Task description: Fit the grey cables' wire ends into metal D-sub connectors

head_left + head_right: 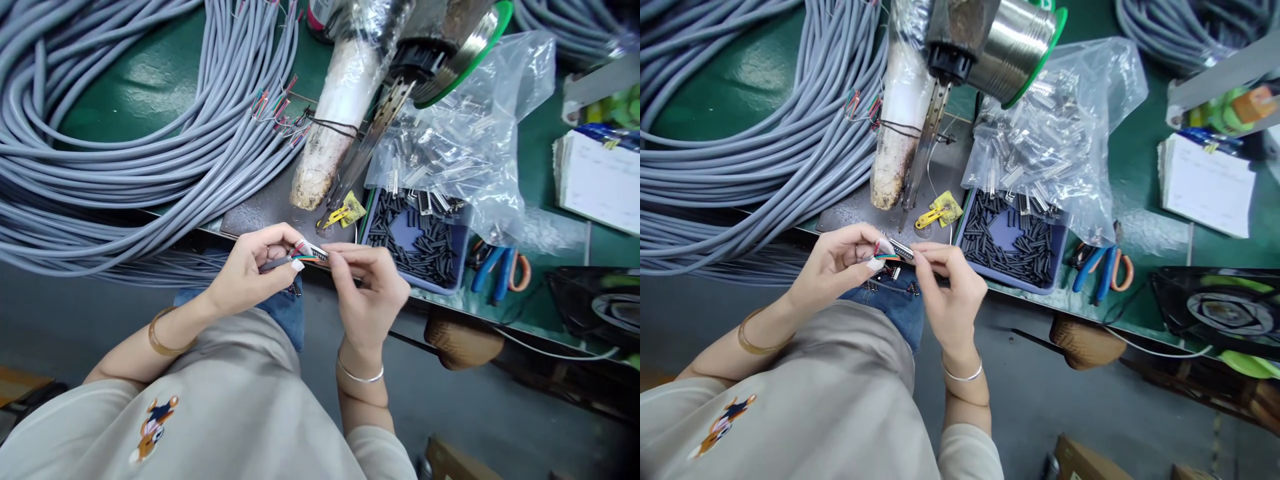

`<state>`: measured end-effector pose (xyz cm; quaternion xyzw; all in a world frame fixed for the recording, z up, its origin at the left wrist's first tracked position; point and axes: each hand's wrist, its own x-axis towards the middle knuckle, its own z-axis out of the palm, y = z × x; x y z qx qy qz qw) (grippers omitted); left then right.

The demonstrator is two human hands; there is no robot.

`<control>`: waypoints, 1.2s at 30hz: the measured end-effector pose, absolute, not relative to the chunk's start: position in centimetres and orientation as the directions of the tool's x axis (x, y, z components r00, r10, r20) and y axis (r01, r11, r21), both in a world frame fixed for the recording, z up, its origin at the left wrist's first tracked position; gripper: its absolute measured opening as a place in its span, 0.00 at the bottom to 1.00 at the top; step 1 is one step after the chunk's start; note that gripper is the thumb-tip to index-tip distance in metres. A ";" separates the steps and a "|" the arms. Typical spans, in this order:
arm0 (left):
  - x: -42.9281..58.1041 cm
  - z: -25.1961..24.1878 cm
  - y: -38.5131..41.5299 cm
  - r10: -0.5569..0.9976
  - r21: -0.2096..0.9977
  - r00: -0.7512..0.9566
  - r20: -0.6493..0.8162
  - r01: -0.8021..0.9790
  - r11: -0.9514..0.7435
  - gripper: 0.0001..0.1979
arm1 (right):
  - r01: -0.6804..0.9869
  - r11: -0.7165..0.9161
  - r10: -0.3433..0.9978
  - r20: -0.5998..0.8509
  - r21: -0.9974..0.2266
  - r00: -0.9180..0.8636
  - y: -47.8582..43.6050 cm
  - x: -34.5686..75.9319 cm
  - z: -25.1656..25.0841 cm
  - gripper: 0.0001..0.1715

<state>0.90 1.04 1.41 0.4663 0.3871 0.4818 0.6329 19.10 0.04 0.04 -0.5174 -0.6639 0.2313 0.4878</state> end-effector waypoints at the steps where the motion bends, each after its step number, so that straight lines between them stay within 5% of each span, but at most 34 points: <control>1: 0.8 1.2 0.9 0.972 0.966 0.232 -0.029 -0.242 0.086 0.06 | 0.458 0.402 0.875 0.479 -0.793 0.063 -0.1 19.2 0.0 0.04; 4: 0.4 0.8 0.7 0.981 0.968 0.194 -0.008 -0.246 0.056 0.05 | 0.457 0.621 0.593 0.763 -0.637 0.258 -0.1 19.5 0.0 0.08; 6: 0.2 0.6 0.7 0.979 0.958 0.206 0.000 -0.281 0.059 0.06 | 0.457 0.688 0.458 0.826 -0.563 0.329 -0.2 19.6 -0.1 0.13; 15: 0.2 -0.1 0.5 0.963 0.877 0.264 -0.059 -0.447 0.177 0.06 | 0.558 0.534 0.764 0.645 -0.636 0.004 -1.4 18.7 -0.8 0.11; 25: -0.2 -0.6 0.9 0.919 0.680 0.333 -0.211 -0.625 0.383 0.02 | 0.649 0.670 0.603 0.774 -0.361 -0.192 -2.0 17.9 -0.8 0.12; 31: -0.4 -0.8 0.9 0.926 0.691 0.334 -0.176 -0.628 0.358 0.03 | 0.645 0.688 0.568 0.799 -0.332 -0.194 -2.0 17.6 -0.9 0.13; 36: -0.5 -1.1 1.1 0.940 0.772 0.332 -0.079 -0.576 0.268 0.13 | 0.667 0.657 0.571 0.809 -0.352 -0.136 -1.7 17.5 -1.3 0.15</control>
